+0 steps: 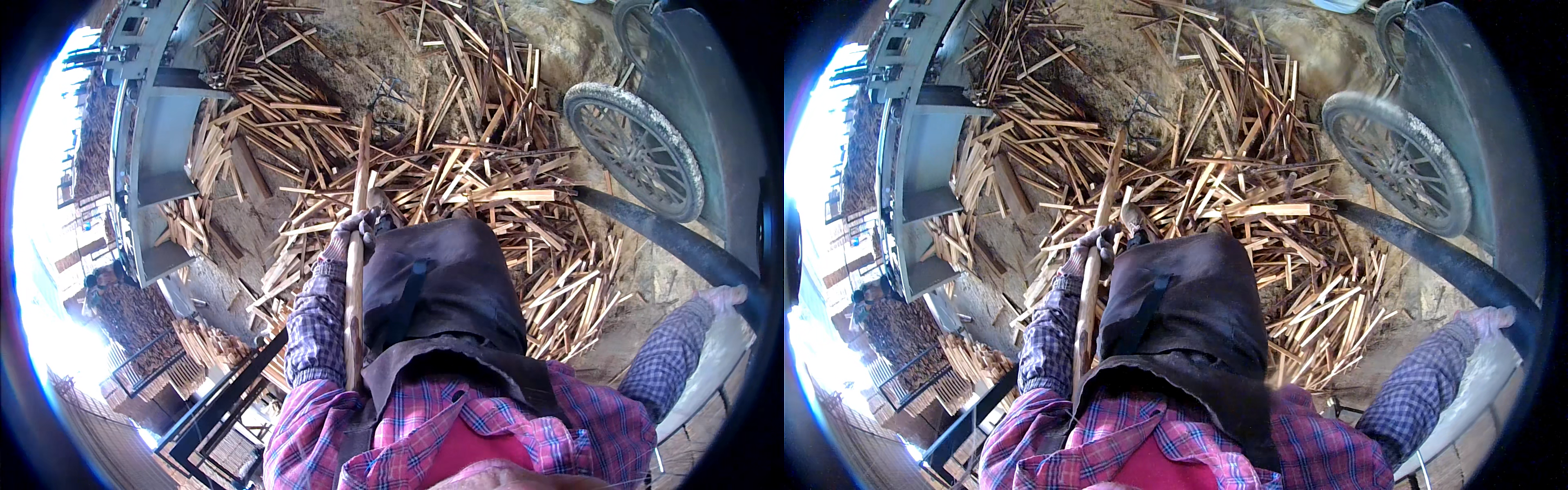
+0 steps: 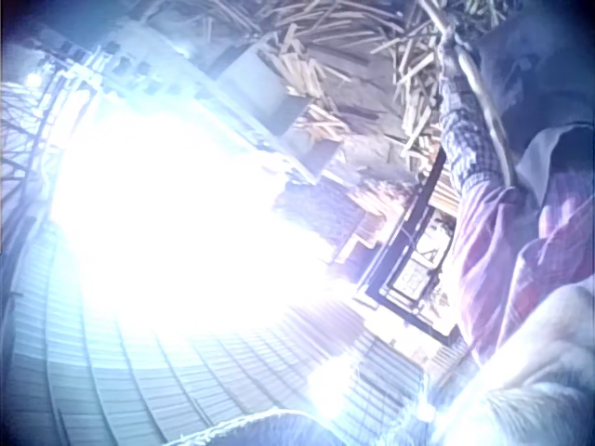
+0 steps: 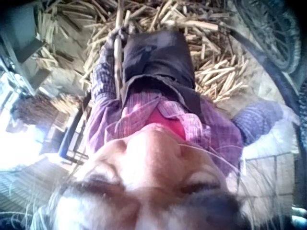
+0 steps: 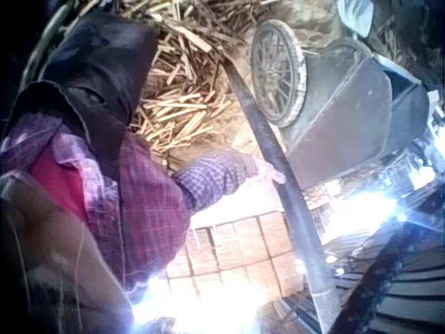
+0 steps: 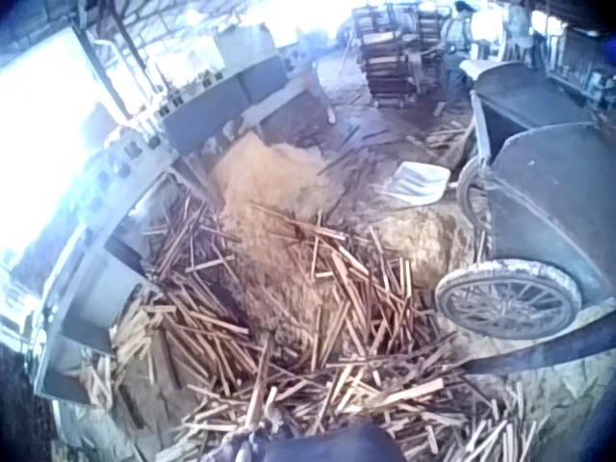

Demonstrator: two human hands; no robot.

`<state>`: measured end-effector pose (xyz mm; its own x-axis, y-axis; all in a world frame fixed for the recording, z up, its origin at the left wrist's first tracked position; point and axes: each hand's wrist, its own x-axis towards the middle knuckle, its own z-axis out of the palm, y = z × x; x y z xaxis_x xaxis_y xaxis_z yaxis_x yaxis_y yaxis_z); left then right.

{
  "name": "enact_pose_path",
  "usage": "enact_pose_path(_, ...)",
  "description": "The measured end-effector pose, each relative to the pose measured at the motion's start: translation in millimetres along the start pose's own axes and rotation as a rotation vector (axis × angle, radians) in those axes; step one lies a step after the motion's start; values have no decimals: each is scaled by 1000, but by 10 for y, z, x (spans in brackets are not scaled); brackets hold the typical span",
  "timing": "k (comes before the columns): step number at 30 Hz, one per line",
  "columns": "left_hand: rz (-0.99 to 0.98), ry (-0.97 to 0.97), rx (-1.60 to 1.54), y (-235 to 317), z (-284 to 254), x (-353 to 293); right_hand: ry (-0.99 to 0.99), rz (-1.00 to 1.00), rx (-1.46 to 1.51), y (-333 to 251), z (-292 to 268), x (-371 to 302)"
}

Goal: The person uses a pitchfork to gather and move a large pile of thin wooden sticks on a sawdust-covered floor. They then switch to using their hands to pick up, align, and stack the sticks into a neat bundle.

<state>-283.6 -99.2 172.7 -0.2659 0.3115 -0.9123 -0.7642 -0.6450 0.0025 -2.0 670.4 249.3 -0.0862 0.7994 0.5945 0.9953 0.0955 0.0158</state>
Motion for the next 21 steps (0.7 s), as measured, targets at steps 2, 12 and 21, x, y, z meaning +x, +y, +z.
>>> enact_pose_path(2, 8, -87, 9, 67, -166, 34, 22, 7, 33, -105, 27, -71)
enact_pose_path(12, 35, 130, 341, 176, -726, -456, -772, 312, 1011, -2081, -1350, -2614)
enact_pose_path(21, -209, 633, 1554, 163, -1001, -2645, -2396, 189, 478, -3815, -2386, -7397)
